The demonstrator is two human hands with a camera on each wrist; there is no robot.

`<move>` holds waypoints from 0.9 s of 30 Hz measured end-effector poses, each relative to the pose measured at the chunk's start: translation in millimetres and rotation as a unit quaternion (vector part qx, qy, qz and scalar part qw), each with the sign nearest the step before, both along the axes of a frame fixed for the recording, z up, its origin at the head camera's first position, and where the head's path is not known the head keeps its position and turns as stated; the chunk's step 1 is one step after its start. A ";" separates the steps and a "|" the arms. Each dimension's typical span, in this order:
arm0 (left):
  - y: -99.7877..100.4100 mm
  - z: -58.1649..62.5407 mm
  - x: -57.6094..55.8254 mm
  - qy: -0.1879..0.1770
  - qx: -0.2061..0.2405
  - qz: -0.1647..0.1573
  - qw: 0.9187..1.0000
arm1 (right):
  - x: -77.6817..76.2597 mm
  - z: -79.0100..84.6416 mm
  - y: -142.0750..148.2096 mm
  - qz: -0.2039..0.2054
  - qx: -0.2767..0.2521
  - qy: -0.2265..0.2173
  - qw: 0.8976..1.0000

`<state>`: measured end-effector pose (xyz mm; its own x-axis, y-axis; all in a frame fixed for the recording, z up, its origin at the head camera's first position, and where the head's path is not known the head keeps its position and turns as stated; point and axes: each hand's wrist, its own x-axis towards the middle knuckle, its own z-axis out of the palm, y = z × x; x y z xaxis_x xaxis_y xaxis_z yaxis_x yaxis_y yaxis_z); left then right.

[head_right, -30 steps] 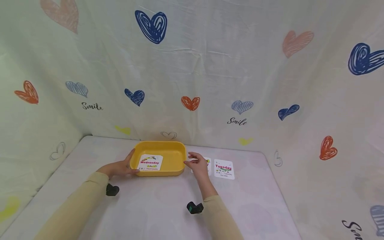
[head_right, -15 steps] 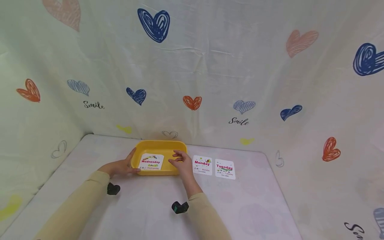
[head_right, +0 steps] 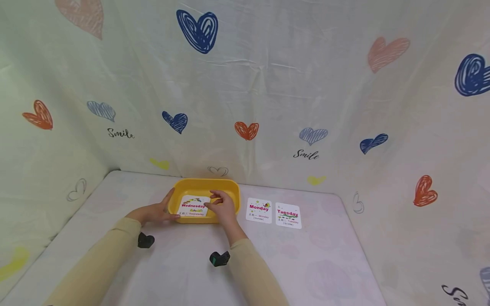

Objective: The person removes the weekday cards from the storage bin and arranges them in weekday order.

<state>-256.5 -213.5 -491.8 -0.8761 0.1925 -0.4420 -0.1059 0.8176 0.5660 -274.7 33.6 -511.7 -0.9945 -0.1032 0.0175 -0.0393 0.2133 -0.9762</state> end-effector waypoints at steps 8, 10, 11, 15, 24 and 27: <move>-1.8 -1.2 -1.3 0.001 0.007 -0.001 1.000 | -11.4 0.2 -8.8 0.059 0.078 -0.021 0.995; -1.6 1.6 -0.1 0.002 0.012 -0.002 1.000 | -13.8 0.8 -11.2 0.078 0.104 -0.028 0.991; -1.4 2.9 0.7 0.003 0.011 -0.002 1.000 | -15.0 1.1 -12.3 0.087 0.115 -0.030 0.989; -1.0 6.6 3.0 0.005 0.008 -0.005 1.000 | -18.1 0.5 -14.9 0.114 0.140 -0.047 0.982; -1.3 2.6 0.7 0.007 0.009 -0.009 1.000 | -26.0 -2.7 -15.2 0.145 0.183 -0.083 0.969; -0.4 0.6 -0.8 0.004 0.014 -0.011 1.000 | -29.4 -4.2 -11.9 0.155 0.188 -0.098 0.965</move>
<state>-257.3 -213.9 -491.2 -0.8747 0.2239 -0.4298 -0.0841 0.8033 0.5896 -304.1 21.7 -515.9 -0.8952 -0.3584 -0.2650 0.0197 0.5623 -0.8267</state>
